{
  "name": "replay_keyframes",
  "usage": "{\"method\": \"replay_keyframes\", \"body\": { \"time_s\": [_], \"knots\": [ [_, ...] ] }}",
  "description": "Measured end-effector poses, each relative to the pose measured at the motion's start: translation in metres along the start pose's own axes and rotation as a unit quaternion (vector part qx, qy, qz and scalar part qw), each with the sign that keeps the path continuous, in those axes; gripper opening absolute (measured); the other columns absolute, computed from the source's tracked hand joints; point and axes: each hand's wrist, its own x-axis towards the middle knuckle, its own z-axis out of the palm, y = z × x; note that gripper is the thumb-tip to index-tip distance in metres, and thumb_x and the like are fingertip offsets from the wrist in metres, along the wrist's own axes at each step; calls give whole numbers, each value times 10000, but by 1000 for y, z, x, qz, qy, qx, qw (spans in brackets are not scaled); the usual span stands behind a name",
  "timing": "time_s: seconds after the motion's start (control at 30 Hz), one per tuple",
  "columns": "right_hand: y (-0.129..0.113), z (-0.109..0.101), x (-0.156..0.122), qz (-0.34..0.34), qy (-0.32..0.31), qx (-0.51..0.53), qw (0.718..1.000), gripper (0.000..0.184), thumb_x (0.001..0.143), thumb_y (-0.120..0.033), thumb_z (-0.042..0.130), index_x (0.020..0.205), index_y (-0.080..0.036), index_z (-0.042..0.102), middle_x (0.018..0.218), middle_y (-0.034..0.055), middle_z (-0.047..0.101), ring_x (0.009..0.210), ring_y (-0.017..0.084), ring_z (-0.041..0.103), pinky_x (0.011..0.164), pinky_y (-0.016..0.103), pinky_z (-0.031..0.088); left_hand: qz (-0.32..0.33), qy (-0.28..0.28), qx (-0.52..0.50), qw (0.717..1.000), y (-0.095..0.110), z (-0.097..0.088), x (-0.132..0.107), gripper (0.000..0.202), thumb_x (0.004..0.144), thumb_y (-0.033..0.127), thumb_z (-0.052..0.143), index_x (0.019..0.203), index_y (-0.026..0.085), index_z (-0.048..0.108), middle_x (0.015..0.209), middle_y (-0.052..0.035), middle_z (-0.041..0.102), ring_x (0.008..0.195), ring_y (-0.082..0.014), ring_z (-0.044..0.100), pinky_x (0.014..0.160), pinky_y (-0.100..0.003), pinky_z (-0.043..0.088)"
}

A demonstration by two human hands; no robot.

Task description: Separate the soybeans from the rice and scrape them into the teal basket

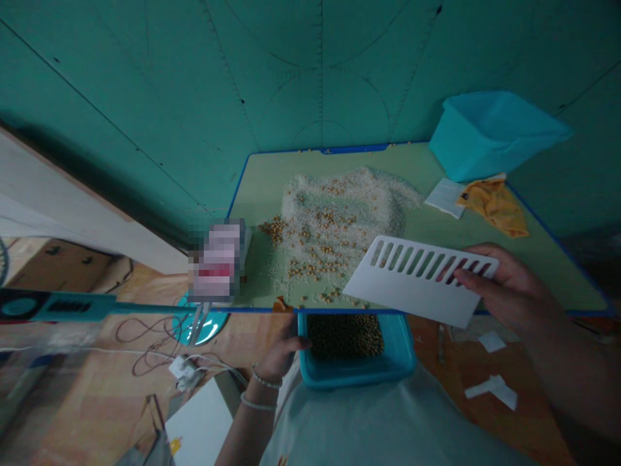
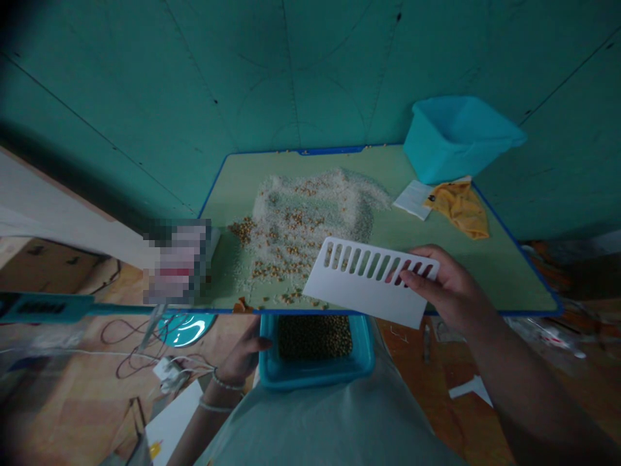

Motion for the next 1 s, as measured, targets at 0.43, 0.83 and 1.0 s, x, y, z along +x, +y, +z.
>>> {"method": "replay_keyframes", "body": {
  "time_s": [0.43,0.83,1.0],
  "knots": [
    [6,0,6,3,4,14,1000,418,520,-481,865,777,-254,627,602,-62,693,519,134,613,465,219,469,4,-4,7,1000,1,0,0,565,485,72,640,1008,250,755,1061,-9,761,1255,-354,508,1134,-476,269],
    [3,4,7,27,29,44,998,451,471,-449,881,764,-254,599,582,-57,683,511,173,635,440,258,484,10,4,1,1000,0,0,0,596,472,66,624,1029,237,746,1086,-23,752,1286,-365,475,1133,-483,269],
    [5,4,9,17,9,41,999,439,482,-456,885,757,-245,615,585,-62,687,517,146,625,454,230,473,9,9,2,1000,0,0,1,597,468,74,630,1028,241,751,1086,-17,754,1291,-367,468,1139,-481,257]
  ]
}}
